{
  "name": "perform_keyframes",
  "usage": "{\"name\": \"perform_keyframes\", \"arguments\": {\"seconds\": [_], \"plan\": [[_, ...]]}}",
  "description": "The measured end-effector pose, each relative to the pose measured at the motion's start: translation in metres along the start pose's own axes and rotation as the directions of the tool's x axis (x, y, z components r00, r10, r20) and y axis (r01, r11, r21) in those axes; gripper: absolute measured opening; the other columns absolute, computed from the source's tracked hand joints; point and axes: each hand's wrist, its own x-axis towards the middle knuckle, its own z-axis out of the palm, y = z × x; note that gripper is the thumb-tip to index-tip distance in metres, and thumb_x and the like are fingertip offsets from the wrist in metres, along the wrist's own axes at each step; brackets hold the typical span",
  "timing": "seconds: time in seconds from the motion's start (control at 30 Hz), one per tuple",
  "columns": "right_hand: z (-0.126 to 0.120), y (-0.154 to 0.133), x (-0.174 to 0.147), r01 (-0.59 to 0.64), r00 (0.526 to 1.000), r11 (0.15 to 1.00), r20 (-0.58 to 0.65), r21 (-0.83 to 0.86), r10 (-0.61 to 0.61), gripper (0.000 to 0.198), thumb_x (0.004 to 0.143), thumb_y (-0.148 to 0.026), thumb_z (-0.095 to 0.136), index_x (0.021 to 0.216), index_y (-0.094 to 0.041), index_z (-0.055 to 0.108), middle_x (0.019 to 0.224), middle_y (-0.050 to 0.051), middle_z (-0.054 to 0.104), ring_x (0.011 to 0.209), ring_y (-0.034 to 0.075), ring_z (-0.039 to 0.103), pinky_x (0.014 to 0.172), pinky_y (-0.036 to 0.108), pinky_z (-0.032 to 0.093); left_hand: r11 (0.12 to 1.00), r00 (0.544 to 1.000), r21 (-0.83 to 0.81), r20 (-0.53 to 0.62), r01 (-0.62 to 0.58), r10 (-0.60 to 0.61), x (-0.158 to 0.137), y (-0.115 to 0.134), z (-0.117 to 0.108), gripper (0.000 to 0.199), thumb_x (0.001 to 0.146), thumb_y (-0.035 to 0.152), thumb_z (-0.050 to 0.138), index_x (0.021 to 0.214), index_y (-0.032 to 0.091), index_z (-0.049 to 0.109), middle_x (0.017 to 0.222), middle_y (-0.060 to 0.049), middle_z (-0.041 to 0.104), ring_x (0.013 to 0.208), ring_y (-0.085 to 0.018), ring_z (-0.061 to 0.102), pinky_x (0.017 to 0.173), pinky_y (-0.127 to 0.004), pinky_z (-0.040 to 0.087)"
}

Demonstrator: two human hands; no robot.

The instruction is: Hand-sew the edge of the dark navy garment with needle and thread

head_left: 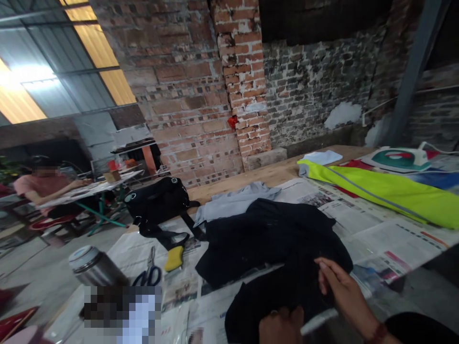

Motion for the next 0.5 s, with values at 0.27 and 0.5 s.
{"name": "perform_keyframes", "arguments": {"seconds": [0.27,0.5], "plan": [[0.001,-0.004,-0.001,0.036,0.997,0.998,0.06,0.044,-0.039,0.039,0.081,-0.047,0.047,0.104,-0.016,0.053,0.056,-0.005,0.049,0.047,0.01,0.046,0.049,0.023,0.038,0.987,0.99,-0.161,-0.137,0.019,-0.041,0.002,0.032,-0.027,0.025,0.071,0.041,0.054,0.077,0.022,0.07,0.086,-0.008,0.062,0.083,-0.025,0.056,0.072,-0.034,0.041],[-0.002,-0.005,-0.004,0.058,0.995,0.996,0.072,0.07,-0.063,0.04,0.079,-0.047,0.05,0.103,-0.016,0.055,0.053,-0.006,0.048,0.046,0.01,0.046,0.048,0.023,0.038,0.917,0.997,-0.394,0.061,0.07,-0.05,0.021,0.036,-0.023,0.033,0.059,0.012,0.055,0.084,0.027,0.07,0.071,0.001,0.068,0.077,-0.02,0.059,0.071,-0.03,0.038]]}}
